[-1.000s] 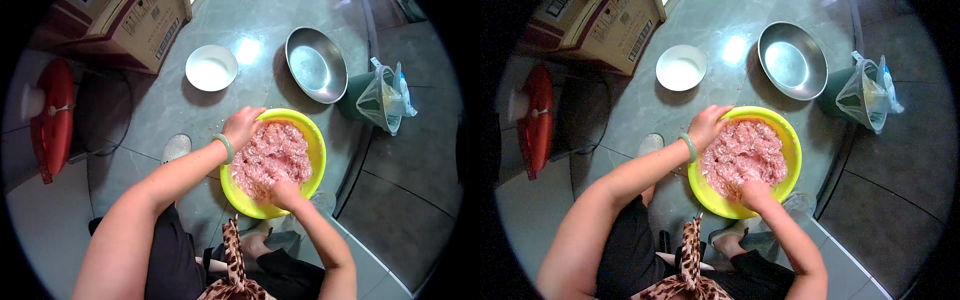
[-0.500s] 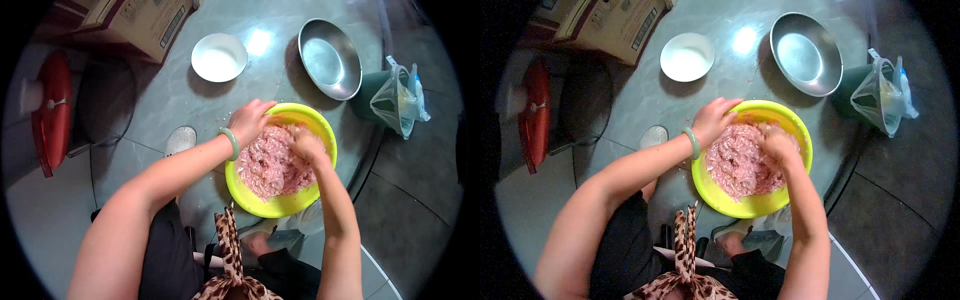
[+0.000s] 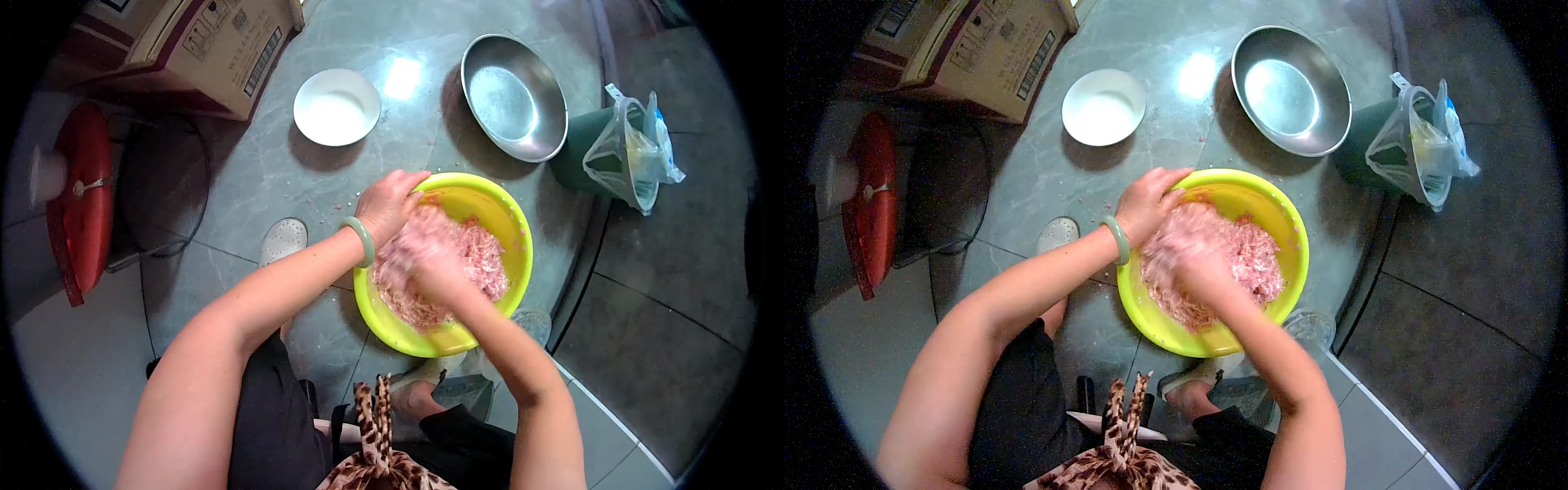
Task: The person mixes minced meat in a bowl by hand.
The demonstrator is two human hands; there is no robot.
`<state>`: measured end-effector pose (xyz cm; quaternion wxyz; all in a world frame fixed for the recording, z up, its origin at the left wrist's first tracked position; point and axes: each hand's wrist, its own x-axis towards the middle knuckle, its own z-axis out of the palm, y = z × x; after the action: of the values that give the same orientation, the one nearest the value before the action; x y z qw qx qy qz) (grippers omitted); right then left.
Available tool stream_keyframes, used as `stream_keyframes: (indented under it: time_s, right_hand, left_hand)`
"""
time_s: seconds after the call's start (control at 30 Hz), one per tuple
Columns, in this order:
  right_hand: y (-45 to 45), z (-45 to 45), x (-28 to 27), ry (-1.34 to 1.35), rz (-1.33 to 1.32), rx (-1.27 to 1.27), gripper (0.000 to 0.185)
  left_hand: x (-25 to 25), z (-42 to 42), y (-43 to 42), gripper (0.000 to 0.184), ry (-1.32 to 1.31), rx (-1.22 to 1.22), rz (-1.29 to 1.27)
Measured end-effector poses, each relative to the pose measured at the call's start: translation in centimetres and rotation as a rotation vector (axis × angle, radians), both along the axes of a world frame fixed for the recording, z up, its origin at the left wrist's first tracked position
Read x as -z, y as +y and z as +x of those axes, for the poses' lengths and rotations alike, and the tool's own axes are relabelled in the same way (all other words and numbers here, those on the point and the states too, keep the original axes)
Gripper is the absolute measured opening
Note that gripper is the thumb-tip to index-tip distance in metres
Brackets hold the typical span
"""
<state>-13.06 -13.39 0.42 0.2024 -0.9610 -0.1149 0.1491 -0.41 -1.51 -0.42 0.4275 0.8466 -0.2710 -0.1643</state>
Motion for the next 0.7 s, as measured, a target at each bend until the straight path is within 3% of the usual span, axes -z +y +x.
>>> stream_keyframes:
  time_s: [0.03, 0.1, 0.13, 0.2, 0.27, 0.37, 0.4, 0.43, 0.5, 0.53, 0.6, 0.63, 0.7]
  right_hand:
    - [-1.6, 0.9, -0.5, -0.074, -0.032, 0.145, 0.049]
    - [-5.8, -1.2, 1.2, 0.021, -0.071, 0.263, 0.048]
    - [-6.1, -1.7, 0.0, 0.297, -0.215, 0.322, 0.051]
    - [-5.0, -4.3, -2.0, 0.495, -0.353, 0.373, 0.052]
    - [-2.2, -8.2, -2.1, 0.378, -0.271, 0.35, 0.045]
    - [1.7, -10.2, 0.2, -0.15, -0.074, 0.13, 0.039]
    - [2.2, -9.0, 0.4, -0.155, -0.074, 0.129, 0.039]
    - [2.4, -6.9, 0.5, 0.1, -0.127, -0.013, 0.041]
    - [1.3, -2.0, -0.5, 0.256, -0.178, -0.097, 0.039]
    - [0.2, 0.2, -1.1, 0.162, -0.175, -0.042, 0.035]
    - [-3.6, 0.3, 0.9, 0.259, -0.257, 0.157, 0.025]
    - [-4.6, -0.2, 0.0, -0.267, 0.064, 0.229, 0.029]
    - [-5.6, -3.4, -0.1, -0.064, -0.205, 0.337, 0.041]
  left_hand:
    - [0.1, 0.0, 0.0, 0.035, -0.016, -0.009, -0.016]
    - [-0.1, 0.0, 0.2, 0.035, -0.035, -0.013, -0.032]
    - [-0.2, 0.0, 0.2, 0.035, -0.021, -0.006, -0.02]
    - [-0.2, 0.1, 0.0, 0.034, -0.009, -0.002, -0.014]
    - [0.0, -0.1, 0.0, 0.035, -0.001, -0.025, -0.051]
    - [0.2, -0.1, -0.2, 0.032, -0.046, -0.042, -0.053]
    - [0.2, 0.0, -0.2, 0.032, -0.051, -0.043, -0.054]
    - [0.2, -0.1, -0.1, 0.032, -0.046, -0.032, -0.039]
    - [0.2, 0.2, -0.2, 0.032, -0.044, -0.016, -0.022]
    - [0.1, 0.2, -0.1, 0.033, -0.041, -0.008, -0.019]
    - [0.2, 0.0, 0.2, 0.035, -0.035, -0.006, -0.013]
    - [0.4, 0.0, 0.2, 0.035, -0.041, -0.015, -0.039]
    - [0.3, -0.1, 0.1, 0.035, -0.042, -0.018, -0.069]
